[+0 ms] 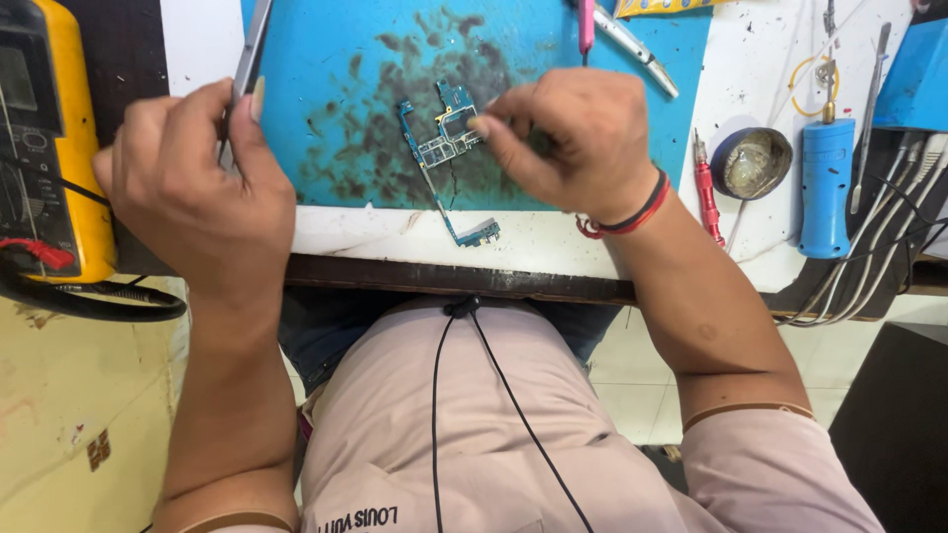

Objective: The person uses a metal tool to scrape and clean a small blue circuit board on a workbench. They then switch to a pink tool to scrape the board further before using a soldering iron to apply heat to specific components on the board.

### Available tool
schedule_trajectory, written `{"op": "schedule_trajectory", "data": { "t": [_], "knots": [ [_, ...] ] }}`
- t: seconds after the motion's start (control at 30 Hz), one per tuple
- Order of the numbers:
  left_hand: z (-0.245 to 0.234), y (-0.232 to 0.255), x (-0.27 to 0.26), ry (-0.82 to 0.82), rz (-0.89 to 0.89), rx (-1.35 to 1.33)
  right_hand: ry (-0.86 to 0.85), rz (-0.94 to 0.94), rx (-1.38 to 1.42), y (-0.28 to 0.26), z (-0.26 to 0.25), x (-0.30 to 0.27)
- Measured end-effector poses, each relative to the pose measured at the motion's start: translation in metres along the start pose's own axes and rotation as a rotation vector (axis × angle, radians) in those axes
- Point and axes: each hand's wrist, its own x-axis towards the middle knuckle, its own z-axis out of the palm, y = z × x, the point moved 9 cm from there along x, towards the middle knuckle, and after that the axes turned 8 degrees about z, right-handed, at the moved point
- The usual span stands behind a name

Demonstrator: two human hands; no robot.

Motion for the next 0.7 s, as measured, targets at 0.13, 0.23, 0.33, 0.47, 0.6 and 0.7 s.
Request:
{"op": "schedule_trajectory", "data": {
  "t": [0.13, 0.23, 0.33, 0.47, 0.6, 0.7],
  "knots": [
    [-0.002, 0.033, 0.0, 0.031, 0.026, -0.305, -0.095, -0.041, 0.11, -0.012, 0.008, 0.005],
    [0.01, 0.081, 0.003, -0.051, 0.172, -0.477, -0.139, -0.023, 0.273, -0.011, 0.014, 0.001],
    [0.022, 0.103, 0.009, -0.091, 0.186, -0.612, -0.159, 0.244, 0.683, 0.015, 0.023, -0.013],
    [0.027, 0.096, 0.018, -0.07, 0.249, -0.51, 0.332, 0.463, 0.813, 0.034, -0.011, -0.016],
    [0.032, 0.089, 0.02, -0.077, 0.285, -0.383, 0.176, 0.434, 0.199, 0.022, -0.017, 0.013],
    [0.042, 0.093, 0.02, -0.119, 0.312, -0.339, 0.08, 0.362, 0.172, 0.011, -0.008, 0.017]
  ]
}}
